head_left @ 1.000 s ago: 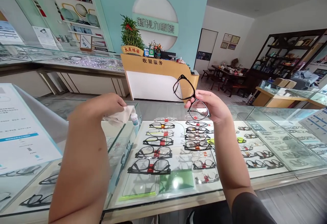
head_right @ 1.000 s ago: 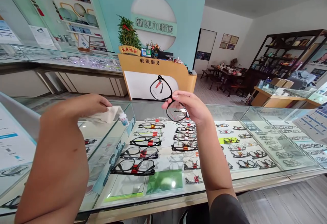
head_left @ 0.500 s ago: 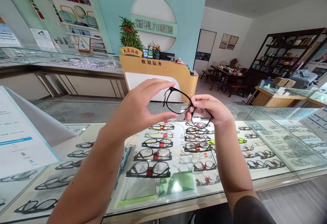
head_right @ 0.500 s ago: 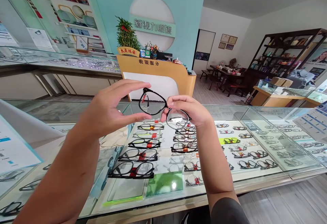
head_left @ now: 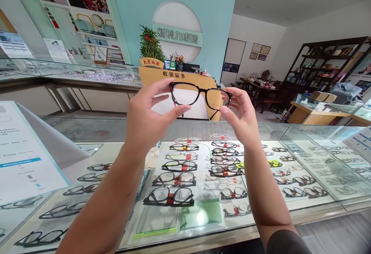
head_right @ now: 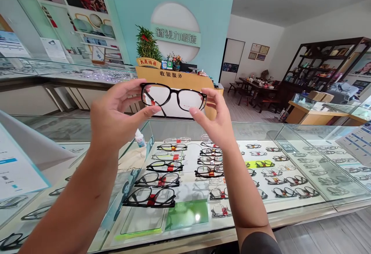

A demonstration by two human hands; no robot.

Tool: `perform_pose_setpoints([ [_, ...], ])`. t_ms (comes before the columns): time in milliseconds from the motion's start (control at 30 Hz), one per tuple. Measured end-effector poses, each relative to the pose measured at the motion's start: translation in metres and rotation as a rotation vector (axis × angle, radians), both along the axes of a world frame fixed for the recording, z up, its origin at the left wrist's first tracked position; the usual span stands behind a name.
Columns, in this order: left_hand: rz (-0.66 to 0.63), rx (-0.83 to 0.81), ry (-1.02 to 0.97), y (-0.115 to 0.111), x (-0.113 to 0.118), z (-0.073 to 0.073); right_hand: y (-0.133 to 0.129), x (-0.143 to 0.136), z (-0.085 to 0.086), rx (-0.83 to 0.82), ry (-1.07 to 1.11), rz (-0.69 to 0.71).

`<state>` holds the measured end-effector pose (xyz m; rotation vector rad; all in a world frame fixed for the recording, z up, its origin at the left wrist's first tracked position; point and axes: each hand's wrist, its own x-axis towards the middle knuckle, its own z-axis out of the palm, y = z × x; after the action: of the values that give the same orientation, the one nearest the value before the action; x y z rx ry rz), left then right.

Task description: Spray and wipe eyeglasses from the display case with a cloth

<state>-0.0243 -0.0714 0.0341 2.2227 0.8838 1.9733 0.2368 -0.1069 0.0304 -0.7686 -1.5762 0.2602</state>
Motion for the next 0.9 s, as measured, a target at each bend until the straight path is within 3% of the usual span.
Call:
perform_pose_setpoints([
  [133,0.019,-0.079,-0.075,0.001,0.002,0.000,-0.003,-0.011,-0.002,0.036,-0.039,-0.110],
  [900,-0.011,-0.169,-0.198,0.011,0.021,-0.011,-0.009,-0.019,-0.004,0.134,-0.091,-0.401],
])
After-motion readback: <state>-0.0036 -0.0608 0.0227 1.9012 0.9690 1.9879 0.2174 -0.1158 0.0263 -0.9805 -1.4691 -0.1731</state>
